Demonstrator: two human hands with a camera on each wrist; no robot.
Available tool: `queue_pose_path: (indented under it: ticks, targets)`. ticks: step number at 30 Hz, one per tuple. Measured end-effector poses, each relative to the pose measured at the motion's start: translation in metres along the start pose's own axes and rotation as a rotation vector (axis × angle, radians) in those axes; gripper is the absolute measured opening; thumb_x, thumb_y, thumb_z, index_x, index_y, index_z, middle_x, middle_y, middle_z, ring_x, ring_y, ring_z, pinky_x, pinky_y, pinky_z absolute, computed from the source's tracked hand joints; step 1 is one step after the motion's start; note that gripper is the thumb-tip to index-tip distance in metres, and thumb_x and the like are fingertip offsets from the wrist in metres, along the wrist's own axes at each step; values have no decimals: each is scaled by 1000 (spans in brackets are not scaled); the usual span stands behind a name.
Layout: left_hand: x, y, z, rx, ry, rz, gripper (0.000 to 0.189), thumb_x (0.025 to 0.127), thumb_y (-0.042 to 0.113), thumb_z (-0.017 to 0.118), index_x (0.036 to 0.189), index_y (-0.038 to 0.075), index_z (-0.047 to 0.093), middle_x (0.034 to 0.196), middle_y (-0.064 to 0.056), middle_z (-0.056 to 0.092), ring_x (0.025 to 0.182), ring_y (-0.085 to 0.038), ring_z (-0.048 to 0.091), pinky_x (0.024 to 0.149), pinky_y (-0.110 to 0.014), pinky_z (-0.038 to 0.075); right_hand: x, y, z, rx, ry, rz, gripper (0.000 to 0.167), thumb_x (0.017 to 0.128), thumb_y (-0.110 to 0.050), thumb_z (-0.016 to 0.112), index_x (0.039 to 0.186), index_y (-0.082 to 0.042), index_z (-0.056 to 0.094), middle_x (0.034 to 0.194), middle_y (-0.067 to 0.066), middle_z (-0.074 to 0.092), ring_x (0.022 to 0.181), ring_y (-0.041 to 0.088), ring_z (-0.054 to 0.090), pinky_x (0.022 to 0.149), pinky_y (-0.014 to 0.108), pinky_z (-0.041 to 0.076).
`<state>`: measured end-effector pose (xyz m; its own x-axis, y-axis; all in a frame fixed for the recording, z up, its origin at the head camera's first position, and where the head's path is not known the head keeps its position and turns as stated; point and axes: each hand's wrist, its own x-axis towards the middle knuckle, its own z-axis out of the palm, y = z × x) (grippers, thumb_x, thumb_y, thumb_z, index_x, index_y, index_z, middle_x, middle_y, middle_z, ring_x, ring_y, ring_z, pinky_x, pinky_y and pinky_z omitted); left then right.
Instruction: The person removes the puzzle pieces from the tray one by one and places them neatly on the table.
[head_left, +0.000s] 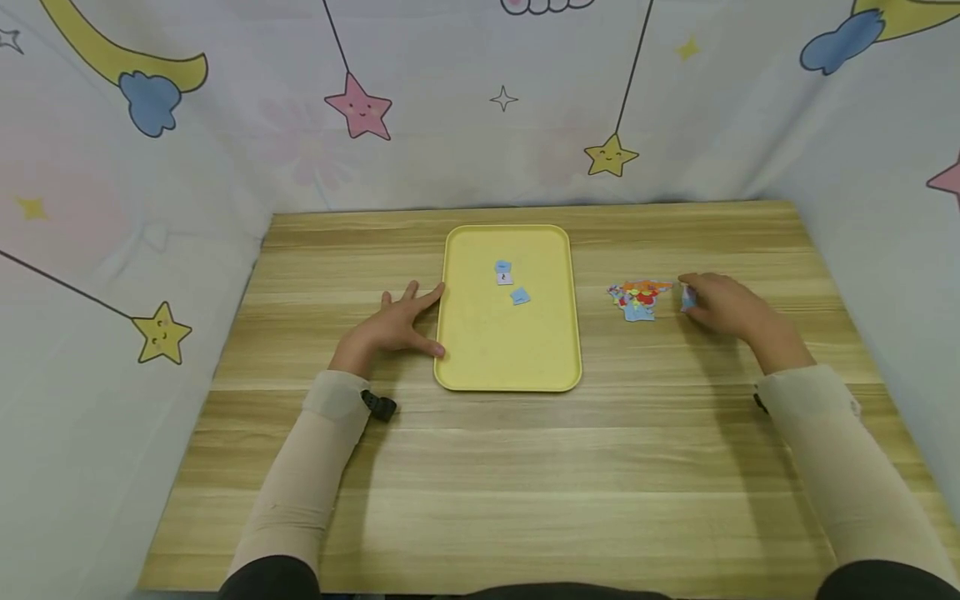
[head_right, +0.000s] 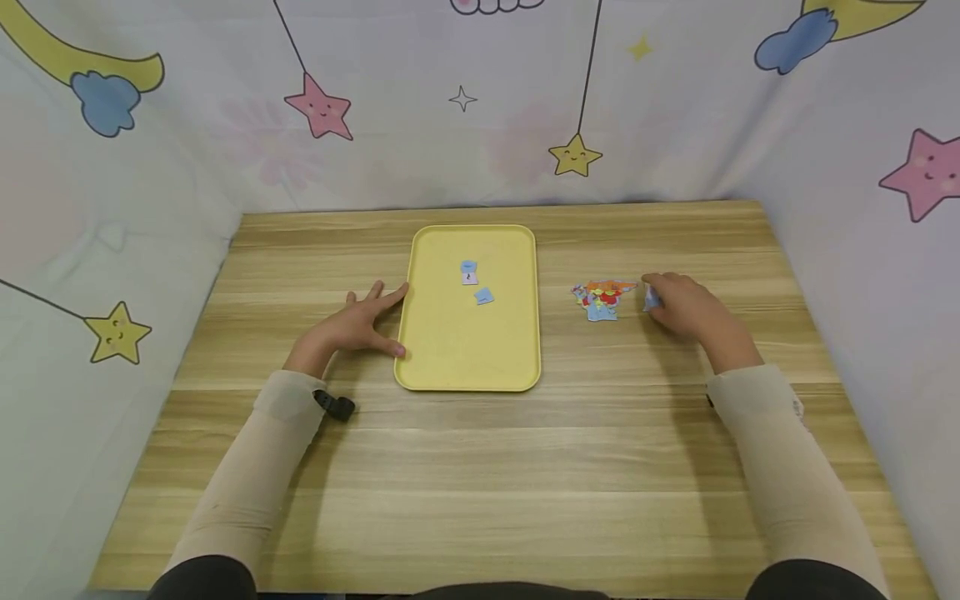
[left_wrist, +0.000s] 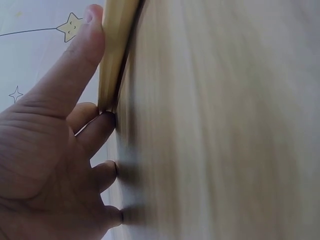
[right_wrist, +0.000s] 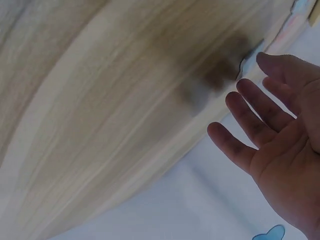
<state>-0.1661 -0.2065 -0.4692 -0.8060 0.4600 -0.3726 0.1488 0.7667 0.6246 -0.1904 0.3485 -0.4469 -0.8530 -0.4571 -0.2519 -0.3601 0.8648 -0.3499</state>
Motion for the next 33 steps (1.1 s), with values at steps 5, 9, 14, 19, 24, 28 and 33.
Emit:
queue_pose_path:
  ticks: [5, 9, 14, 19, 24, 28, 33]
  targets:
    - [0, 1, 0, -2, 0, -3, 125, 79, 43, 93, 171, 19, 12, 175, -18, 12, 161, -36, -12, 121, -65, -20, -5, 3, -8, 33, 22, 44, 53, 100, 8, 44, 152, 16, 38, 146, 45, 44, 137, 62, 39, 112, 72, 35]
    - [0, 1, 0, -7, 0, -6, 125, 79, 44, 93, 171, 19, 12, 175, -18, 10, 161, -36, -12, 121, -64, -21, -6, 2, -15, 42, 36, 52, 56, 98, 10, 36, 153, 15, 38, 146, 45, 45, 138, 61, 40, 112, 71, 34]
    - [0, 0, 0, -11, -2, -7, 125, 79, 43, 93, 171, 19, 13, 175, -20, 7, 161, -36, -12, 121, -64, -21, -3, -2, -19, 53, 33, 48, 55, 99, 7, 31, 153, 15, 38, 147, 43, 45, 139, 60, 39, 113, 71, 34]
    - [0, 0, 0, -10, -1, -6, 125, 79, 44, 93, 171, 19, 13, 175, -20, 5, 161, -36, -13, 121, -65, -20, 5, -11, -23, 42, 35, 30, 53, 102, 6, 30, 153, 16, 39, 149, 42, 44, 135, 57, 45, 111, 69, 37]
    - [-1, -1, -1, -8, -1, 0, 124, 80, 44, 92, 171, 19, 12, 176, -18, 7, 161, -35, -13, 121, -65, -20, 17, -22, -26, 38, 51, -5, 50, 103, 5, 32, 152, 16, 41, 150, 41, 45, 131, 53, 50, 109, 66, 40]
    - [-2, -1, 0, -8, -2, 5, 124, 80, 44, 92, 171, 19, 12, 176, -15, 9, 161, -34, -13, 121, -64, -21, 24, -28, -30, 40, 55, -33, 49, 104, 3, 33, 151, 16, 42, 150, 41, 44, 132, 52, 48, 111, 67, 38]
    - [-1, -1, 0, -11, -1, 5, 123, 80, 44, 92, 171, 19, 12, 176, -15, 10, 161, -34, -14, 121, -63, -22, 31, -35, -35, 28, 68, -62, 47, 104, 2, 37, 149, 16, 44, 149, 40, 46, 135, 55, 45, 112, 67, 37]
